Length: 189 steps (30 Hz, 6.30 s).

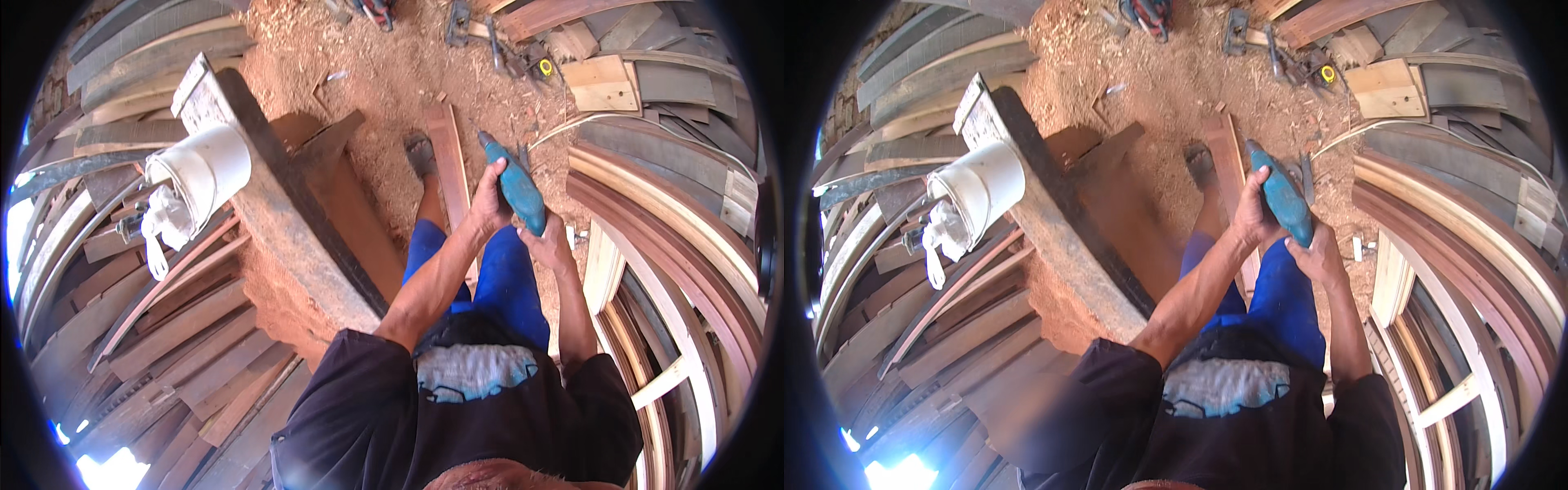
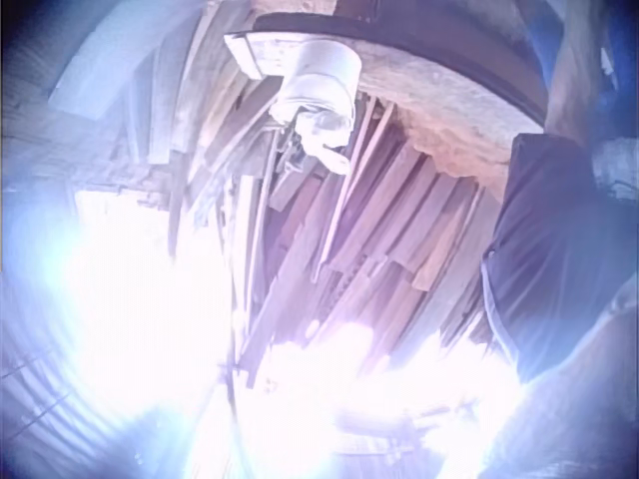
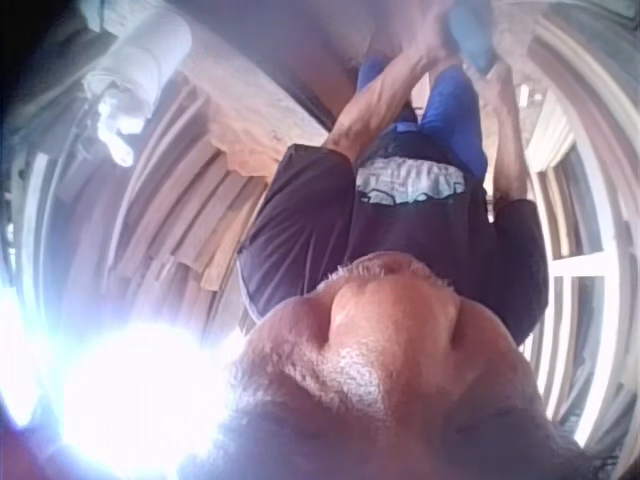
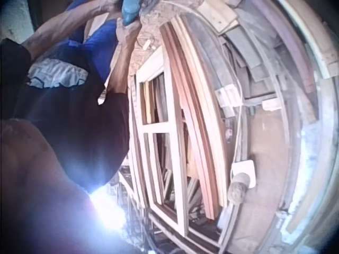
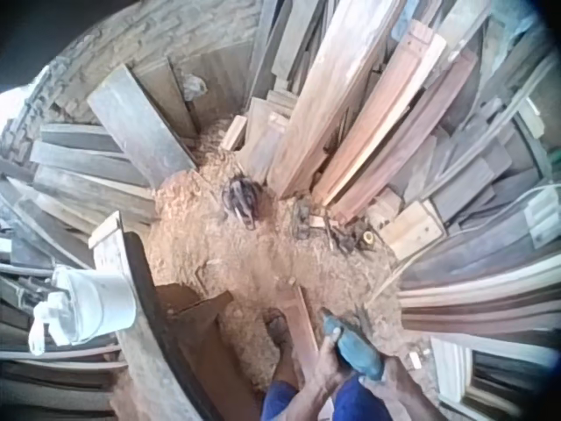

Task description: The person uses a corded drill to make holes in a small wooden plank placed on the floor. The person repeatedly drills, lifts the plank to inspect the holes, and repositions it for additional drilling.

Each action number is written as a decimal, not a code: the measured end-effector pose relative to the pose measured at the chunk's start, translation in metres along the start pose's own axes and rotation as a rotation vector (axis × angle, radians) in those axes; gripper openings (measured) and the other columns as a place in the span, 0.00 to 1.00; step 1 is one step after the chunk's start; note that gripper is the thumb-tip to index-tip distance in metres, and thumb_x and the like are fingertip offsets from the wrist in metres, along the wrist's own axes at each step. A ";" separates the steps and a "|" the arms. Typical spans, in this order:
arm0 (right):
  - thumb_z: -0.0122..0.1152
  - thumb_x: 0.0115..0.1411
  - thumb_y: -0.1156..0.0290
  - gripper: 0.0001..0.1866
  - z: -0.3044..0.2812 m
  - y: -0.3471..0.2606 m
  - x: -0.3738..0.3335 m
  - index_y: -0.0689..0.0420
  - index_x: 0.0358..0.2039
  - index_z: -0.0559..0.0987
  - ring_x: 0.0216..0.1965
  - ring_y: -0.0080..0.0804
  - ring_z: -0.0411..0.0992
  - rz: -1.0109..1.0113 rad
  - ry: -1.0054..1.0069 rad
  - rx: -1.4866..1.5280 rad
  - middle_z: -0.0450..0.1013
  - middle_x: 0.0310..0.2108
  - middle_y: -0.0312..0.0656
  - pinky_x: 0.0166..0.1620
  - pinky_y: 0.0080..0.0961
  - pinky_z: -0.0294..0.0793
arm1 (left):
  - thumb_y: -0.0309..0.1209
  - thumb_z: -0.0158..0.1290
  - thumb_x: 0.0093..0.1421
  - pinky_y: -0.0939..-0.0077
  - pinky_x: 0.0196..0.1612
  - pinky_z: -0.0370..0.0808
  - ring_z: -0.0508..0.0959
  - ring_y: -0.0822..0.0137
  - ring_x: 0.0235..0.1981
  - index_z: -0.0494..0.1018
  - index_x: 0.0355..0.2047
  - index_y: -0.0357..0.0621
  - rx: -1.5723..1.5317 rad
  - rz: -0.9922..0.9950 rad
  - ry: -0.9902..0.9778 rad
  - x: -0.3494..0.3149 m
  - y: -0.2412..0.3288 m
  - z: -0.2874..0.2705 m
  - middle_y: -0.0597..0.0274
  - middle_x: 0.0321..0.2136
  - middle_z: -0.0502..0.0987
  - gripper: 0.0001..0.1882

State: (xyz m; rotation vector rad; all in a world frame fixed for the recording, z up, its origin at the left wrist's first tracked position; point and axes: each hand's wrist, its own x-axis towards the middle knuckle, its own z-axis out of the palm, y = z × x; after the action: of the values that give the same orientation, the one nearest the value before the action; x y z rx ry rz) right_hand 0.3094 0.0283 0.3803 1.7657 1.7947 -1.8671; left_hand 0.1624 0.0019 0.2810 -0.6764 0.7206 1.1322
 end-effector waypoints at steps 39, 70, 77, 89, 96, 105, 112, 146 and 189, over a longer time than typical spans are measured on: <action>0.64 0.53 0.73 0.36 0.223 0.109 0.195 0.73 0.62 0.67 0.45 0.66 0.77 0.133 -0.053 -0.344 0.74 0.49 0.70 0.46 0.52 0.78 | 0.54 0.56 0.63 0.50 0.50 0.82 0.81 0.46 0.42 0.68 0.55 0.35 -0.205 0.098 0.183 0.123 0.104 -0.242 0.41 0.42 0.77 0.34; 0.63 0.56 0.69 0.21 0.241 0.132 0.217 0.68 0.47 0.75 0.39 0.67 0.78 0.079 0.036 -0.434 0.78 0.38 0.65 0.42 0.55 0.78 | 0.55 0.53 0.62 0.48 0.50 0.81 0.81 0.42 0.42 0.71 0.51 0.32 -0.255 0.035 0.199 0.153 0.115 -0.262 0.38 0.41 0.77 0.34; 0.63 0.56 0.70 0.19 0.241 0.128 0.221 0.68 0.44 0.75 0.37 0.67 0.79 0.090 0.062 -0.409 0.78 0.33 0.67 0.41 0.54 0.78 | 0.55 0.56 0.62 0.53 0.48 0.82 0.81 0.47 0.39 0.67 0.52 0.33 -0.263 0.037 0.199 0.154 0.117 -0.254 0.43 0.38 0.76 0.35; 0.61 0.52 0.73 0.18 0.228 0.119 0.240 0.68 0.42 0.79 0.38 0.64 0.80 0.317 -0.065 -0.307 0.78 0.31 0.66 0.43 0.48 0.80 | 0.56 0.52 0.63 0.48 0.42 0.82 0.82 0.46 0.34 0.70 0.47 0.37 -0.154 0.033 0.224 0.172 0.119 -0.254 0.42 0.33 0.79 0.31; 0.65 0.50 0.71 0.23 0.218 0.113 0.250 0.68 0.46 0.79 0.44 0.61 0.80 0.447 -0.125 -0.301 0.79 0.37 0.65 0.49 0.45 0.80 | 0.56 0.50 0.65 0.48 0.41 0.82 0.81 0.49 0.31 0.70 0.48 0.41 -0.181 0.057 0.284 0.188 0.112 -0.254 0.47 0.32 0.78 0.29; 0.68 0.49 0.68 0.28 0.223 0.106 0.253 0.66 0.52 0.78 0.47 0.61 0.79 0.478 -0.138 -0.346 0.79 0.42 0.65 0.52 0.46 0.79 | 0.56 0.49 0.66 0.47 0.38 0.82 0.81 0.48 0.31 0.70 0.48 0.41 -0.193 0.022 0.299 0.185 0.121 -0.255 0.48 0.32 0.78 0.28; 0.69 0.51 0.66 0.31 0.220 0.100 0.260 0.66 0.55 0.77 0.46 0.60 0.80 0.487 -0.159 -0.386 0.80 0.42 0.64 0.51 0.46 0.79 | 0.57 0.47 0.66 0.48 0.37 0.82 0.81 0.47 0.31 0.70 0.47 0.39 -0.185 0.036 0.319 0.189 0.123 -0.253 0.47 0.32 0.79 0.30; 0.68 0.51 0.68 0.22 0.228 0.119 0.264 0.62 0.47 0.79 0.41 0.64 0.79 0.433 -0.087 -0.455 0.80 0.36 0.63 0.46 0.53 0.78 | 0.58 0.46 0.65 0.50 0.37 0.83 0.82 0.48 0.29 0.73 0.45 0.39 -0.178 0.038 0.249 0.196 0.123 -0.263 0.47 0.30 0.79 0.30; 0.72 0.51 0.61 0.30 0.228 0.124 0.277 0.62 0.53 0.78 0.44 0.59 0.81 0.469 -0.137 -0.506 0.81 0.40 0.60 0.49 0.49 0.80 | 0.57 0.45 0.64 0.53 0.35 0.83 0.82 0.50 0.27 0.74 0.41 0.38 -0.188 0.045 0.339 0.212 0.124 -0.271 0.49 0.28 0.80 0.30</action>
State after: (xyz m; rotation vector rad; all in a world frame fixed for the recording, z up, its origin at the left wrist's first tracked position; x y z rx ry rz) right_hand 0.1367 0.0066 0.0435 1.6299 1.4608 -1.1955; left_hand 0.0547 -0.0593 -0.0625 -1.0315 0.9261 1.1489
